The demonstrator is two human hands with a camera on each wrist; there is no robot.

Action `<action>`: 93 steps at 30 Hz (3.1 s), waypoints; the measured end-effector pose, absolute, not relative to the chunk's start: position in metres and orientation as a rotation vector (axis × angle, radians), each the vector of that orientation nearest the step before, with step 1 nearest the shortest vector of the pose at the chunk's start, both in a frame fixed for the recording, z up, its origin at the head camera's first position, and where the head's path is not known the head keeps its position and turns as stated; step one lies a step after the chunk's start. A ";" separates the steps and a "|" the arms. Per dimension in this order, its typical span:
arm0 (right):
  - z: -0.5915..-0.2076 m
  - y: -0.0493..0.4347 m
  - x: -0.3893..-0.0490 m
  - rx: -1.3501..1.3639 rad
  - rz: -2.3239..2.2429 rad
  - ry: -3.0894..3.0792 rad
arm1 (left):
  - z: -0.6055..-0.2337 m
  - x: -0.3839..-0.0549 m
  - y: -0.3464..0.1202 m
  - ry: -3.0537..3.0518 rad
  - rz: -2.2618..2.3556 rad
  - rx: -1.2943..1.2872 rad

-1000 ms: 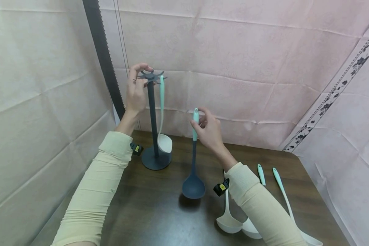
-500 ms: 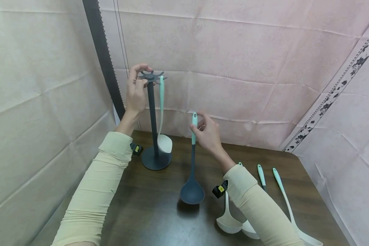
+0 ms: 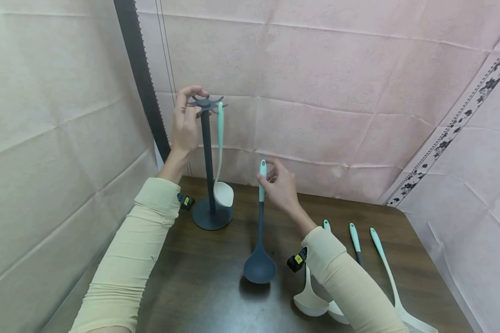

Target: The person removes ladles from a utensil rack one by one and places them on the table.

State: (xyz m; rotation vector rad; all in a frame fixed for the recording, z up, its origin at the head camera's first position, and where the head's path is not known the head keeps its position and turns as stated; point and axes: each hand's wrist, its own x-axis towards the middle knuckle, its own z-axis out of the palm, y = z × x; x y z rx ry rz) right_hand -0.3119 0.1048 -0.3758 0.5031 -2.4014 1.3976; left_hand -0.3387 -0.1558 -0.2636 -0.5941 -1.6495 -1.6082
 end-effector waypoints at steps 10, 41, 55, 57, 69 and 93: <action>-0.390 0.107 -0.312 0.444 1.392 -2.463 | -0.264 -0.338 -0.157 -1.666 -1.599 -0.576; -0.436 0.130 -0.324 0.284 1.497 -2.602 | -0.262 -0.336 -0.157 -1.672 -1.593 -0.577; -0.455 0.141 -0.327 0.190 1.530 -2.642 | -0.263 -0.337 -0.157 -1.684 -1.587 -0.569; -0.457 0.142 -0.327 0.178 1.543 -2.643 | -0.263 -0.338 -0.157 -1.683 -1.586 -0.572; -0.475 0.151 -0.331 0.145 1.555 -2.665 | -0.263 -0.338 -0.157 -1.685 -1.578 -0.562; -0.502 0.158 -0.330 0.072 1.534 -2.761 | -0.261 -0.338 -0.155 -1.645 -1.585 -0.584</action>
